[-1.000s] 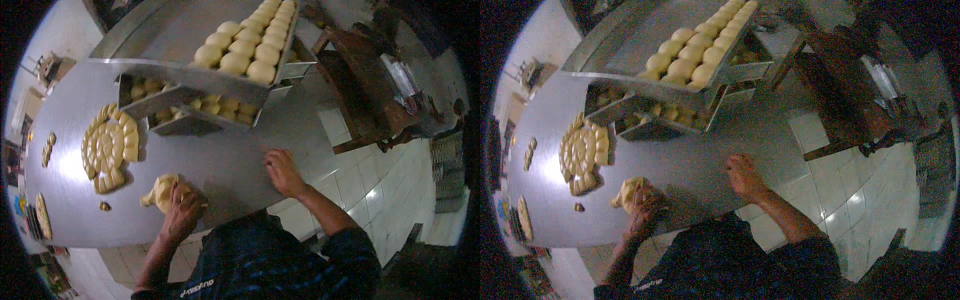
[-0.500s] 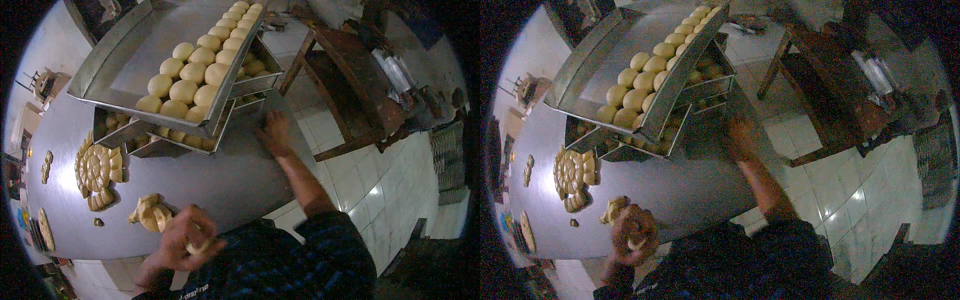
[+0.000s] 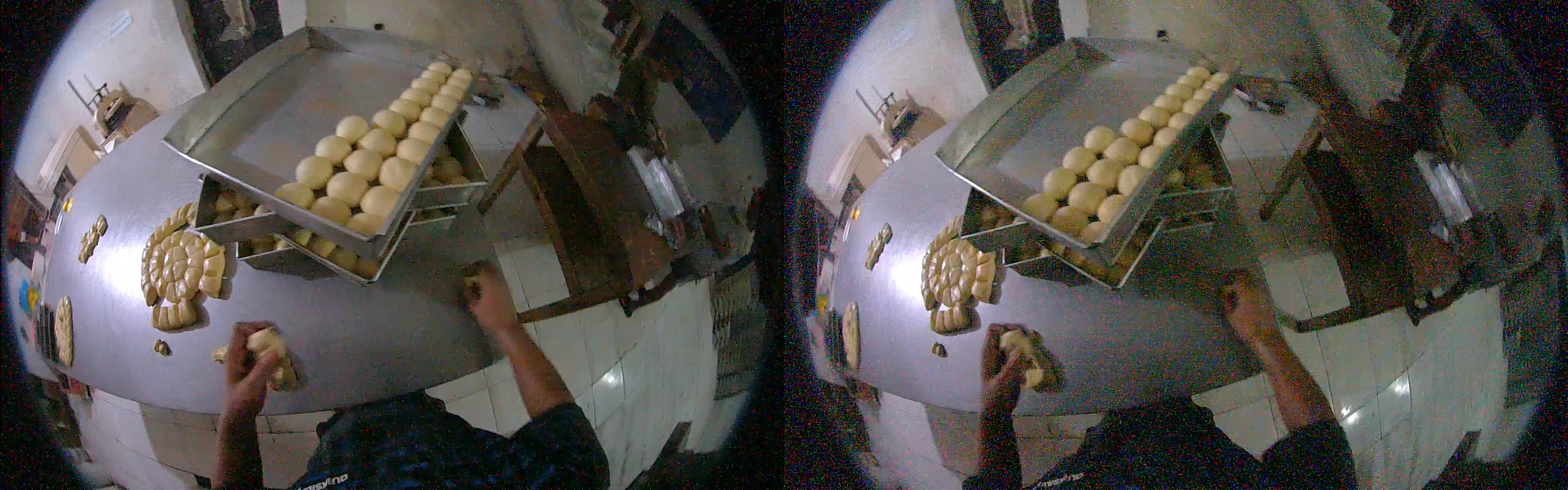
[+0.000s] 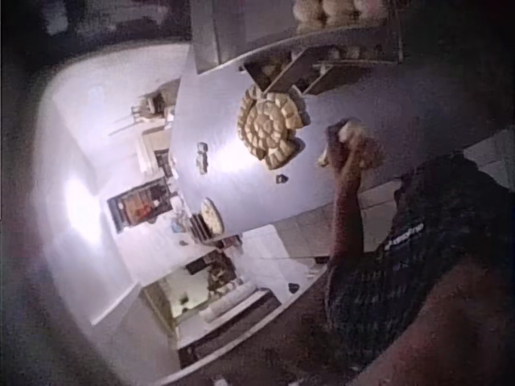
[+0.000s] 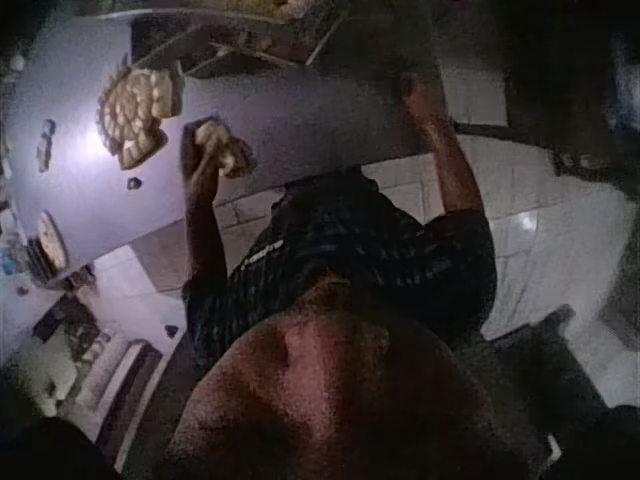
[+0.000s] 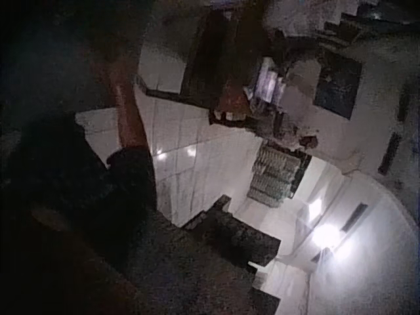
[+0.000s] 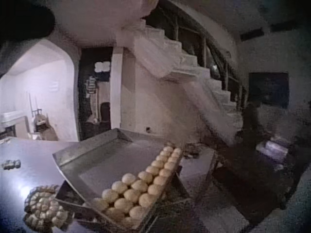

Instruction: The person shapes small pieces of dough into round balls by hand and places them into metal baking trays. They repeatedly pick up dough from a large mass on the table, roll it, and arrange the formed balls in rows within the trays.

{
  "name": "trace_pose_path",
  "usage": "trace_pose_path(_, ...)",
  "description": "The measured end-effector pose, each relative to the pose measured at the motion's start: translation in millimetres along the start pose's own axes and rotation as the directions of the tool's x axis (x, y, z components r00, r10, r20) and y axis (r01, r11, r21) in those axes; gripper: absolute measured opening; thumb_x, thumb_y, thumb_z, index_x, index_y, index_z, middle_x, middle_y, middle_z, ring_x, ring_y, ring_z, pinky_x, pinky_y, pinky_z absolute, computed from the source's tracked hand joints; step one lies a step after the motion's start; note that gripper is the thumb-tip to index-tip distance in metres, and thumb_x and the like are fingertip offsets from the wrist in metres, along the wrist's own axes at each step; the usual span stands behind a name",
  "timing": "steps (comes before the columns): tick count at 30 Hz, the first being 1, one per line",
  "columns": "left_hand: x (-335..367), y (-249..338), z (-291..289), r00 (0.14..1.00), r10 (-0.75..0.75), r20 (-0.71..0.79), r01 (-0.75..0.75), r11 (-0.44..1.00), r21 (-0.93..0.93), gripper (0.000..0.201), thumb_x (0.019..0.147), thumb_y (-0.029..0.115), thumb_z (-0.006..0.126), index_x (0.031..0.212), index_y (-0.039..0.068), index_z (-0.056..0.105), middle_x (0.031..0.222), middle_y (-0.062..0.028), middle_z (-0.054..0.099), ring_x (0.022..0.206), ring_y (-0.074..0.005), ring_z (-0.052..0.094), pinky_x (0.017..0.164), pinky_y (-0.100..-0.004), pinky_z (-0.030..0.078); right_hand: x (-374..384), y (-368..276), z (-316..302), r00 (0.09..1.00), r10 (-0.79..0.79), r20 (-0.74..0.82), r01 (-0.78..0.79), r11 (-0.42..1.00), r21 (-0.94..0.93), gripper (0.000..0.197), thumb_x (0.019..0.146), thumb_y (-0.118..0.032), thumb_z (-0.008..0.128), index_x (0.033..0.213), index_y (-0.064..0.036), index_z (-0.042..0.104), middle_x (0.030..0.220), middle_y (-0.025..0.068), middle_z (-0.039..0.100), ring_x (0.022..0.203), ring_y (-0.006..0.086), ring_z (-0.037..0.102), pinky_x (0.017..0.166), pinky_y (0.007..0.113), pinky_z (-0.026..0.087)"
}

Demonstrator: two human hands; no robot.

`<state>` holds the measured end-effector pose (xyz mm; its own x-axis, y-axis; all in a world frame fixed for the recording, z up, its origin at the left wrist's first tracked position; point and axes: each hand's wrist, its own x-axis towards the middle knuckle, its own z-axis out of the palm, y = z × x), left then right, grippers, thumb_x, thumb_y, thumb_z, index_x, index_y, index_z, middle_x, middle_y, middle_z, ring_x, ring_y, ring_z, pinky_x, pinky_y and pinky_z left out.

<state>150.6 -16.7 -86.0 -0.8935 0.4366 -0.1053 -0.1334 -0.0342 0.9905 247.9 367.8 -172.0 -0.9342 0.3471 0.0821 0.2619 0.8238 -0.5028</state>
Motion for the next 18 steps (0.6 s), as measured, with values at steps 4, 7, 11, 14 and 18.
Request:
trace_pose_path(4,-34,-51,-43,0.912,-0.040,-0.408,0.027,0.999,-0.039,0.032,0.081,0.007,0.060,0.108,0.005,0.043,0.096,-0.0033,0.050,0.085,-0.0130,0.051,0.072,-0.0252,0.045,60,-19,-86,0.972,0.230,-0.055,-0.111,0.650,0.752,0.026,0.078,-0.019,0.056,0.100,-0.0070,0.060,0.109,0.0116,0.057,0.099,0.0296,0.055,0.084,0.038,0.044)
trace_pose_path(7,-33,-59,-31,0.934,-0.078,-0.349,0.058,0.996,-0.067,0.030,0.081,0.007,0.061,0.107,0.005,0.046,0.097,-0.0034,0.049,0.088,-0.0132,0.050,0.073,-0.0250,0.044,121,-126,-151,0.766,-0.032,-0.641,0.504,0.649,0.570,0.029,0.080,-0.023,0.057,0.102,-0.0050,0.058,0.104,0.0097,0.058,0.094,0.0236,0.055,0.081,0.035,0.044)
trace_pose_path(11,-26,-58,-16,0.954,-0.205,-0.219,0.117,0.927,-0.356,0.038,0.082,0.013,0.060,0.115,0.003,0.044,0.108,-0.0082,0.048,0.101,-0.0171,0.048,0.080,-0.0286,0.043,241,-181,-139,0.549,-0.222,-0.806,0.543,0.828,0.142,0.032,0.082,-0.027,0.056,0.101,-0.0023,0.059,0.096,0.0083,0.062,0.087,0.0183,0.058,0.078,0.029,0.044)
trace_pose_path(14,-30,-45,-35,0.991,-0.060,-0.120,0.044,0.991,-0.129,0.042,0.083,0.014,0.059,0.120,0.002,0.041,0.116,-0.0117,0.047,0.110,-0.0202,0.046,0.087,-0.0316,0.041,228,-192,-145,0.710,-0.208,-0.673,0.529,0.788,0.315,0.026,0.085,-0.024,0.053,0.097,-0.0020,0.060,0.090,0.0067,0.063,0.083,0.0167,0.059,0.075,0.028,0.046)
trace_pose_path(18,-51,-31,-60,0.940,-0.294,-0.172,0.115,0.748,-0.653,0.048,0.081,0.002,0.057,0.124,0.001,0.037,0.123,-0.0143,0.044,0.115,-0.0223,0.043,0.093,-0.0334,0.039,139,-249,-108,0.761,-0.268,-0.591,0.577,0.697,0.426,0.021,0.087,-0.017,0.050,0.096,-0.0020,0.060,0.088,0.0068,0.062,0.082,0.0167,0.058,0.075,0.029,0.046)
